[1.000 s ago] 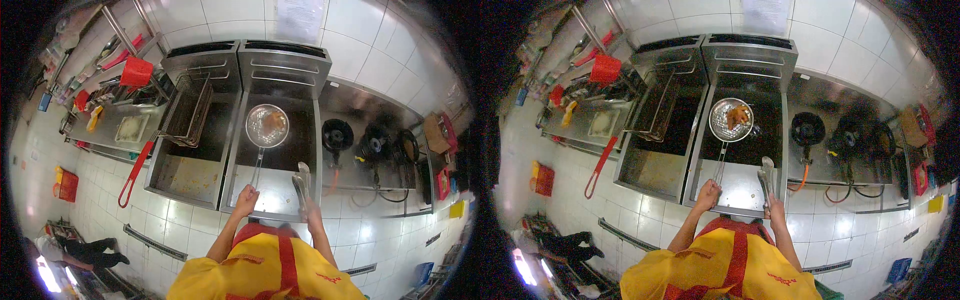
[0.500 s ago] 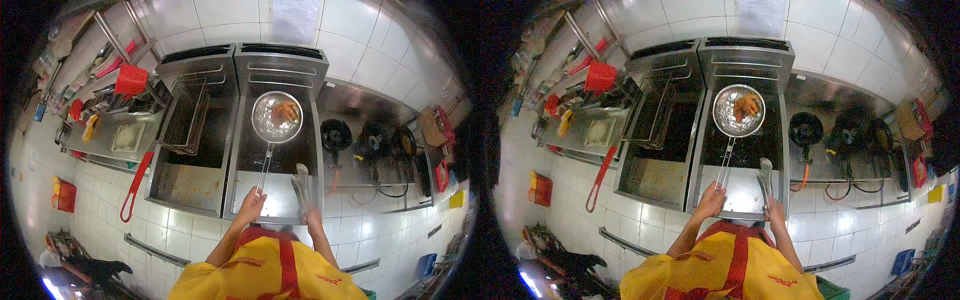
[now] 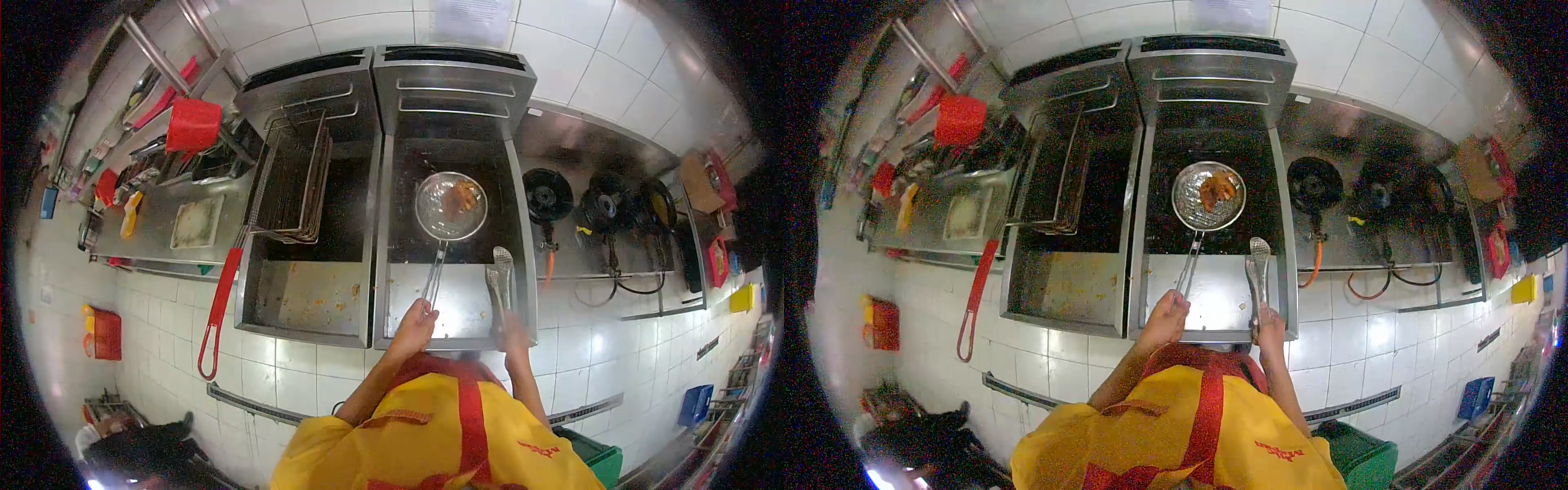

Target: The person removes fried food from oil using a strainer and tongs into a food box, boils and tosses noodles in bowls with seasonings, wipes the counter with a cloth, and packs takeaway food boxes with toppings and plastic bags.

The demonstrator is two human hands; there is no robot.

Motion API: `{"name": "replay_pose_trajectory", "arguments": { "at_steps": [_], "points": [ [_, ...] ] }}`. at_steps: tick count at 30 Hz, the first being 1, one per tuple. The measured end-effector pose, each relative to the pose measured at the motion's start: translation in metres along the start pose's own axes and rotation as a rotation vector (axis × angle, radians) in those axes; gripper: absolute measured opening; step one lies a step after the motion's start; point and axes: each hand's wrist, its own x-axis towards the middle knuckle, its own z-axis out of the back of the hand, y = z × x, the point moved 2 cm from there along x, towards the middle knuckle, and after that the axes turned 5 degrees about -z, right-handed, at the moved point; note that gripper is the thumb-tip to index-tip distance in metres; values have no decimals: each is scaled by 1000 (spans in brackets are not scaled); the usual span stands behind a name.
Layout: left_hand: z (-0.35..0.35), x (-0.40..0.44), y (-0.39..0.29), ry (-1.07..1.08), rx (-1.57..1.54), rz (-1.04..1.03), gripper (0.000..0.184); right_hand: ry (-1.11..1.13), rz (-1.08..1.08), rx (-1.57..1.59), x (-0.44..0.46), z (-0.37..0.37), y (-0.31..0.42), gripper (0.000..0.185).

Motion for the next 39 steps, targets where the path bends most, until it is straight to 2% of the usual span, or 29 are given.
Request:
{"name": "replay_pose_trajectory", "arguments": {
  "at_steps": [3, 5, 7, 10, 12, 13, 15, 17, 20, 22, 23, 24, 29, 30, 32, 33, 35, 36, 38, 39],
  "points": [
    [-2, -7, -9, 0, -134, 79, 13, 11, 44, 2, -8, -7, 18, 36],
    [-3, -14, -7, 9, -11, -18, 14, 16, 87, -11, 0, -8, 19, 37],
    [-2, -21, -10, -22, 22, -30, 15, 12, 152, -135, 19, -3, 14, 41],
    [0, -29, -10, -58, 87, -32, 16, 67, 178, -181, 28, 1, 23, 44],
    [-1, -33, -12, -91, 124, -49, 16, 25, 230, -155, 38, -1, 20, 49],
    [-1, -35, -10, -108, 120, -59, 16, -97, 475, -294, 26, -8, 44, 48],
    [1, -38, 3, -81, 82, -58, 17, -190, 737, -422, 7, -26, 92, 47],
    [-1, -39, 11, -148, 109, -38, 17, 4, 741, -399, 2, -52, 132, 39],
    [-9, -42, 16, -220, 130, 10, 18, 314, 955, -398, 10, -113, 183, 35],
    [-17, -45, 14, -159, 80, 48, 17, 371, 1094, -436, 7, -164, 214, 38],
    [-21, -49, 5, -131, 34, 93, 17, 380, 1232, -477, -2, -191, 235, 40],
    [-23, -51, 2, -136, 44, 93, 17, 435, 1258, -535, -1, -220, 247, 43],
    [-37, -65, -6, -111, 55, 38, 16, 513, 1221, -1061, -11, -345, 271, 33],
    [-38, -67, -6, -138, 93, 55, 16, 515, 1222, -1057, -12, -360, 269, 33],
    [-36, -67, -2, -139, 82, 28, 16, 673, 1144, -1225, -9, -384, 255, 33],
    [-34, -67, -1, -134, 73, 2, 16, 673, 1140, -1223, -6, -391, 244, 33],
    [-32, -68, 1, -152, 99, -30, 16, 438, 1360, -990, -3, -390, 222, 35],
    [-32, -68, 3, -175, 124, -72, 17, 442, 1353, -997, -5, -382, 215, 35],
    [-29, -64, 9, -194, 72, -99, 17, 371, 1517, -511, -24, -349, 215, 39],
    [-29, -65, 12, -211, 29, -119, 17, 393, 1529, -380, -35, -325, 213, 38]
  ]
}}
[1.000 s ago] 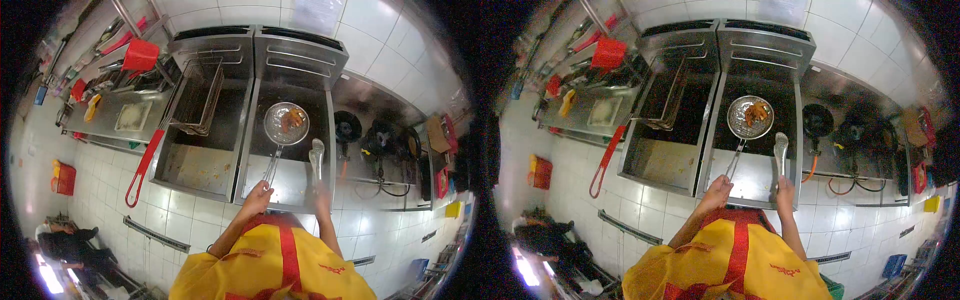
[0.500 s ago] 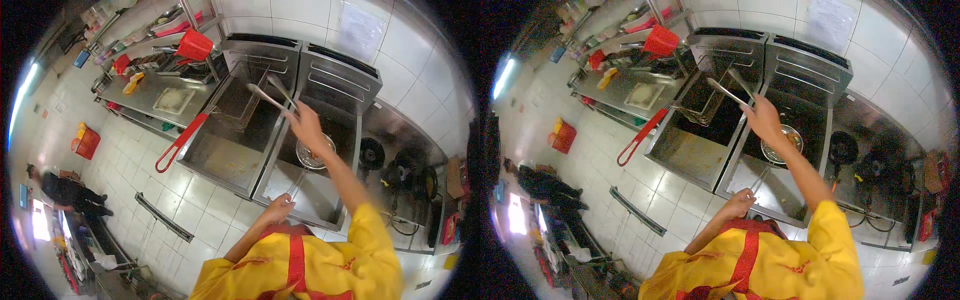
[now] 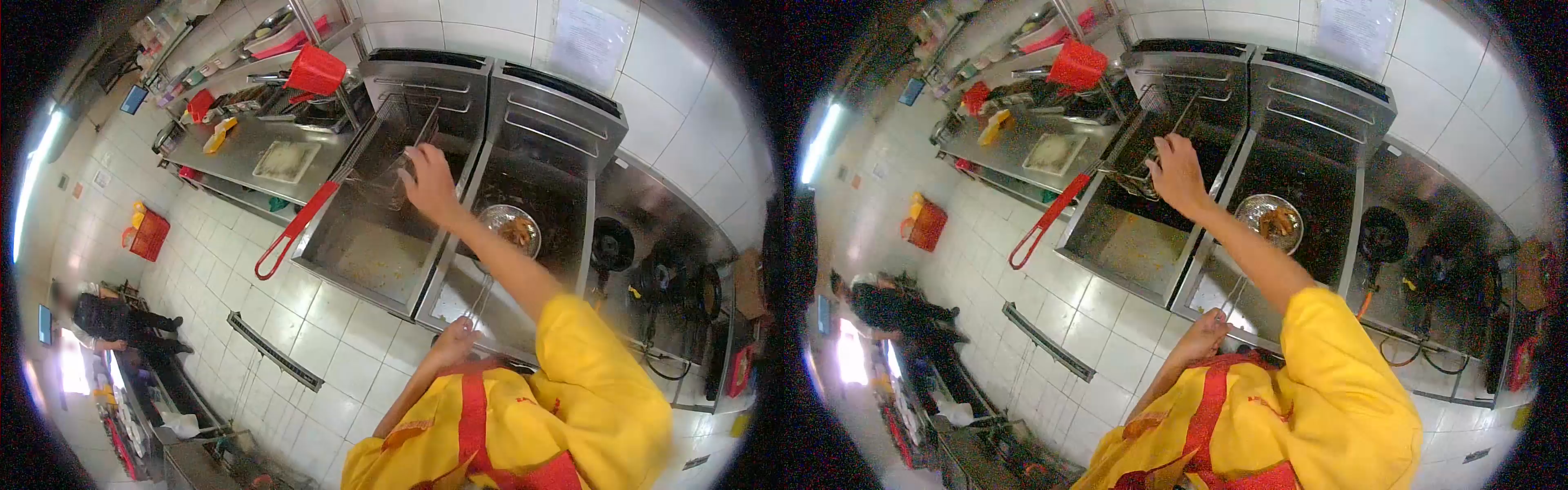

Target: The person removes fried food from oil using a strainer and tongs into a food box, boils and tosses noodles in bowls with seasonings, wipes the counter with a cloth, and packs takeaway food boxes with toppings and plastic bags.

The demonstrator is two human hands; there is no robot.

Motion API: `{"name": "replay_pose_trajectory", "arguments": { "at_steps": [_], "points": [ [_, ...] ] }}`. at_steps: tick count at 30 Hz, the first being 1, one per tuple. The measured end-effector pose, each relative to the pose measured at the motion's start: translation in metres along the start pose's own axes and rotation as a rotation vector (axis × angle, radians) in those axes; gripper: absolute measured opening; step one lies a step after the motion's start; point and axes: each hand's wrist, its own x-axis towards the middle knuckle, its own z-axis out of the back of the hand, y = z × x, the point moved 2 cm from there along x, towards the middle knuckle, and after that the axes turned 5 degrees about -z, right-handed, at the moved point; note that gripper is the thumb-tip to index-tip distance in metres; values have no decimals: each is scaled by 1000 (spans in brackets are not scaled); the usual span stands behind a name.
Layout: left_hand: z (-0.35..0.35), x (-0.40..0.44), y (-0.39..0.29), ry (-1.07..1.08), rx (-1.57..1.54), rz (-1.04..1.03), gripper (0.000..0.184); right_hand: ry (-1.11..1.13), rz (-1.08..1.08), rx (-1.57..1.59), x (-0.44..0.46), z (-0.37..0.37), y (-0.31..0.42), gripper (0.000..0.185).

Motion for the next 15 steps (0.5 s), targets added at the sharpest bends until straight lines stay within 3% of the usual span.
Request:
{"name": "replay_pose_trajectory", "arguments": {
  "at_steps": [1, 5, 9, 10, 12, 13, 15],
  "points": [
    [1, 1, -3, 3, -1, 2, 17, -77, 24, 91, -16, 24, 9, 37],
    [-7, 8, -13, -28, 7, 101, 14, -24, -160, 119, -119, 101, 2, 37],
    [-22, 25, -6, -47, -8, 75, 20, -303, -564, 46, -239, 121, -40, 42],
    [-25, 29, -3, -74, -41, 78, 20, -315, -576, 37, -253, 123, -50, 42],
    [-35, 31, -4, -91, -117, 115, 14, 15, -1563, 704, -284, 119, -67, 42],
    [-42, 30, -7, -78, -110, 123, 14, -2, -1570, 704, -285, 124, -68, 42],
    [-59, 26, -15, -37, -82, 61, 13, 200, -1653, 1259, -277, 124, -66, 42]
  ]
}}
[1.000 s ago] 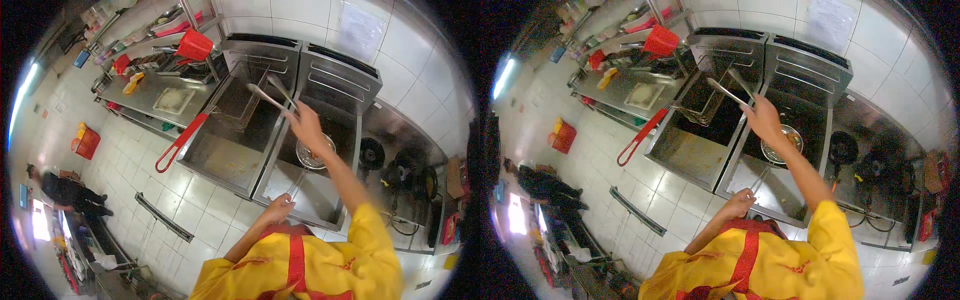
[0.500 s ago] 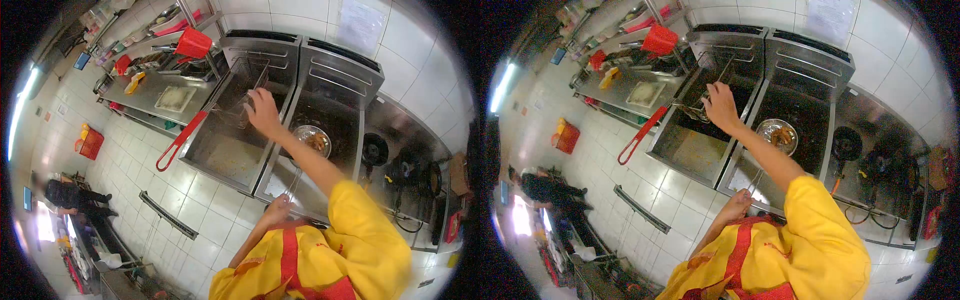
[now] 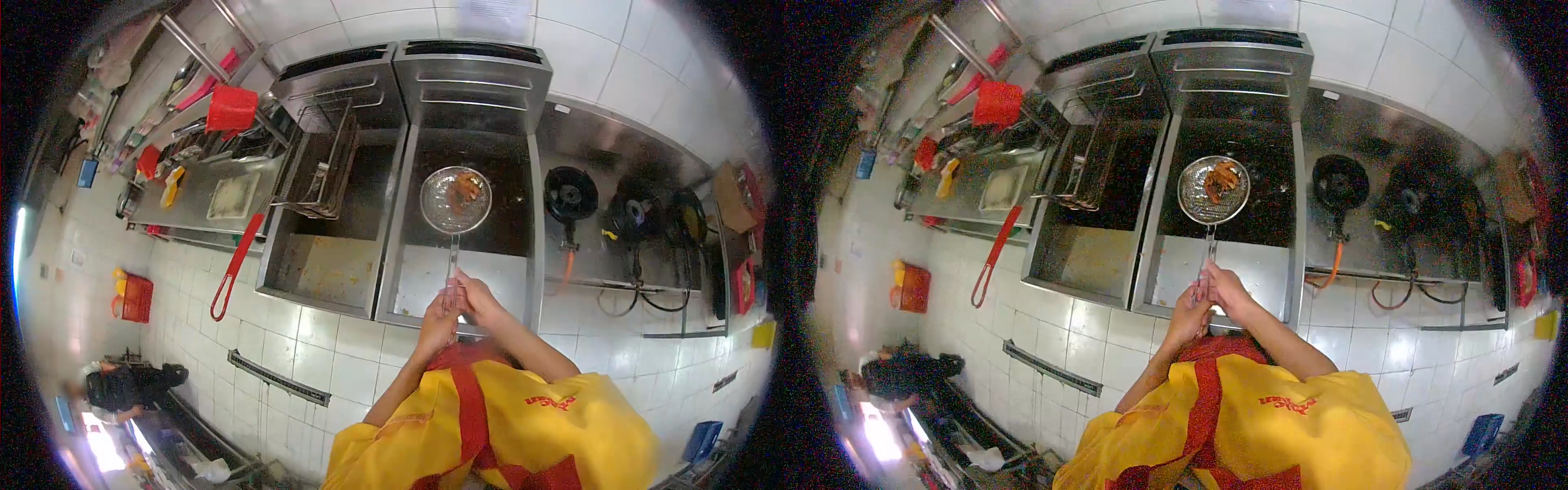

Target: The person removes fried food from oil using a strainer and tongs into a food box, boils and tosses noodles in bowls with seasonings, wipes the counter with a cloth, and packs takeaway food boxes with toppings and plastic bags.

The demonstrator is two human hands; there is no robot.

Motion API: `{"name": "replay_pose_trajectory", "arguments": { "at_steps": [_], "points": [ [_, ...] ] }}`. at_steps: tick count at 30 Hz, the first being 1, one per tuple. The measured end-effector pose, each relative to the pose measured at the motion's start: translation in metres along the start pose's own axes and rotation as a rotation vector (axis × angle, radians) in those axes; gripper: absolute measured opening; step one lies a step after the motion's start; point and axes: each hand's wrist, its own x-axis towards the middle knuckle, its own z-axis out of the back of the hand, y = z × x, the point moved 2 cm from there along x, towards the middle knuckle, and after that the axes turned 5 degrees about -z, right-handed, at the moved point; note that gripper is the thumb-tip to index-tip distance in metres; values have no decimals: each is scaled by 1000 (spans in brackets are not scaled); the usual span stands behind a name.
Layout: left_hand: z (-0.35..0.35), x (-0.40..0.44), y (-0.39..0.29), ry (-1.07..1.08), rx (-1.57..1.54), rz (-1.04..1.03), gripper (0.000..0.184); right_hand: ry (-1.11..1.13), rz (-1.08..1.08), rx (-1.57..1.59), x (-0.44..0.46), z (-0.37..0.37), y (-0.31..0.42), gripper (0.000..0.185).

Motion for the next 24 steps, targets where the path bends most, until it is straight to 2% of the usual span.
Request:
{"name": "replay_pose_trajectory", "arguments": {
  "at_steps": [1, 2, 3, 4, 5, 6, 7, 10, 12, 13, 15, 17, 18, 20, 22, 24],
  "points": [
    [-6, -2, 0, 5, -1, 2, 13, 6, 40, -31, -5, -7, 8, 26],
    [-10, -5, 0, 4, 69, 5, 13, 5, 40, -34, 10, 10, -1, 26],
    [-13, -8, 0, -2, 138, 9, 15, -33, 363, -438, 38, 34, -12, 20],
    [-14, -14, -2, -12, 133, 11, 15, -28, 513, -649, 38, 39, -13, 17],
    [-16, -21, -6, 129, 278, 11, 16, -51, 676, -847, 36, 42, -14, 15],
    [-16, -24, -9, 267, 419, 5, 18, -31, 459, -398, 12, 35, 4, 15],
    [-13, -27, -5, 245, 406, 1, 18, -18, 223, 40, -7, 27, 19, 15],
    [5, -54, 13, 264, 308, -70, 23, -28, 286, -43, -34, 21, 42, 16],
    [29, -75, 19, 136, 478, -91, 24, -52, 288, -96, -36, 19, 32, 16],
    [38, -86, 22, 138, 475, -83, 24, -82, 314, -141, -38, 20, 29, 17],
    [59, -99, 30, -5, 454, 107, 24, -63, 254, -127, -28, 35, 12, 19],
    [73, -110, 34, -54, 421, 141, 26, -61, 127, -95, -29, 37, 10, 22],
    [81, -119, 37, -111, 388, 188, 28, -71, 122, -94, -31, 37, 3, 22],
    [95, -126, 41, -104, 386, 147, 31, -29, 127, -59, -29, 36, -9, 21],
    [112, -133, 48, -125, 386, 283, 34, -97, 194, -127, -38, 20, -17, 20],
    [145, -141, 83, -116, 366, 228, 35, -106, 110, -26, -40, 15, -23, 17]
  ]
}}
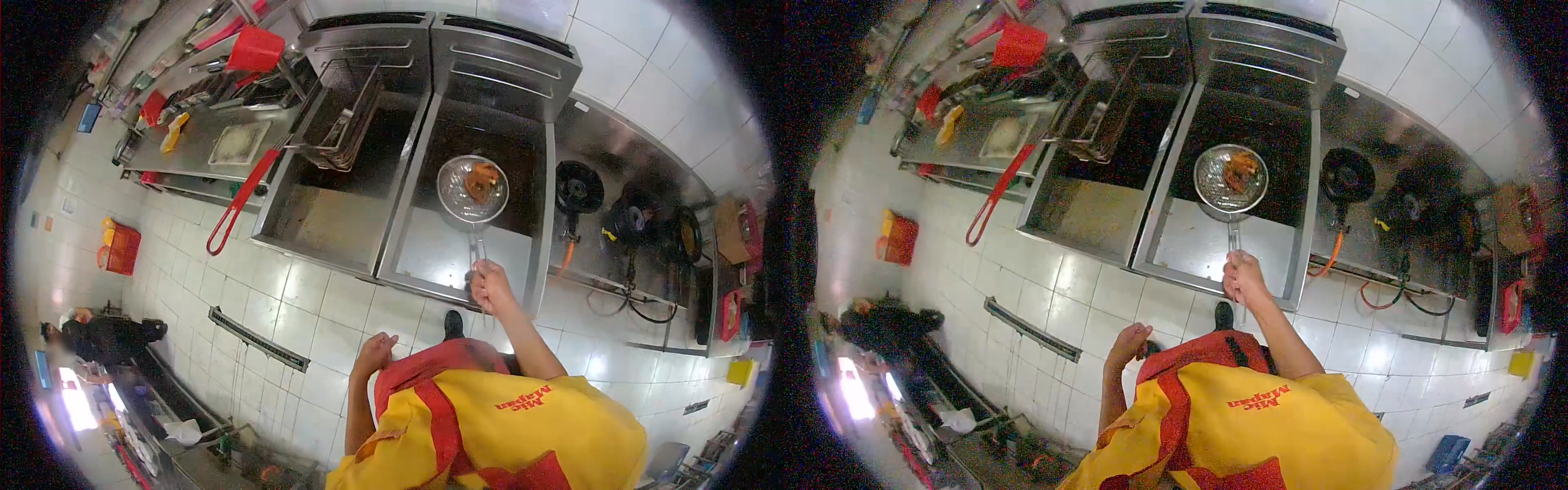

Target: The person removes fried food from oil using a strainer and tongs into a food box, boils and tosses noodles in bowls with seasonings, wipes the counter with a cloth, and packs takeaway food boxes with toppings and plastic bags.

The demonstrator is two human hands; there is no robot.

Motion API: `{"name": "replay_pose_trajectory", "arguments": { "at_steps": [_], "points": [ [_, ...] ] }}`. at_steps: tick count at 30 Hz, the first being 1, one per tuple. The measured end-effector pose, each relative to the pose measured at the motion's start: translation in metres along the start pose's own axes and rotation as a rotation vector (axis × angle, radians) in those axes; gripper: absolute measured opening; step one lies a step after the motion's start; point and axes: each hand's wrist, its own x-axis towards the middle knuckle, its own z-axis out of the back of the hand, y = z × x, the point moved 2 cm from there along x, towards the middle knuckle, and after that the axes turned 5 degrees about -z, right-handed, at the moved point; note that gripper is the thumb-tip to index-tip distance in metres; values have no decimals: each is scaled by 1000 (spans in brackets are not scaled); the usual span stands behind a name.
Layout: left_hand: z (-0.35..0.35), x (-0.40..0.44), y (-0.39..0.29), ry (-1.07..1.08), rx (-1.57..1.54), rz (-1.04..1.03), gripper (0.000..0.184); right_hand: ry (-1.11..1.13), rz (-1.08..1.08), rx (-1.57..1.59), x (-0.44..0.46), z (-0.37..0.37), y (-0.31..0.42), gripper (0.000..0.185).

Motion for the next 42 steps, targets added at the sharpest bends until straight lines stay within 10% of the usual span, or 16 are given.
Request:
{"name": "replay_pose_trajectory", "arguments": {
  "at_steps": [8, 9, 11, 18, 25, 32, 36, 39, 42],
  "points": [
    [111, -83, 352, -259, 424, 175, 36, -233, 174, -49, -3, -30, -53, 16],
    [112, -94, 456, -413, -344, 463, 30, -253, 186, -31, -6, -38, -58, 16],
    [127, -146, 493, -413, -512, 663, 30, -154, 204, 28, -23, -52, -70, 25],
    [215, -156, 520, -374, -673, 755, 28, -182, 70, 326, -28, -84, -112, 24],
    [356, 22, 376, -368, -449, 166, 26, -274, 52, 377, -27, -108, -150, 21],
    [420, 82, 223, -311, -158, -139, 13, -566, 585, 154, 32, -149, -176, 26],
    [476, 79, 297, -287, 124, -136, 11, -695, 565, 270, 19, -235, -184, 29],
    [526, 60, 395, -124, 143, -53, 20, -682, 521, 220, -2, -285, -180, 29],
    [558, 14, 403, 37, -14, 823, 34, -576, 505, 129, -28, -321, -193, 26]
  ]
}}
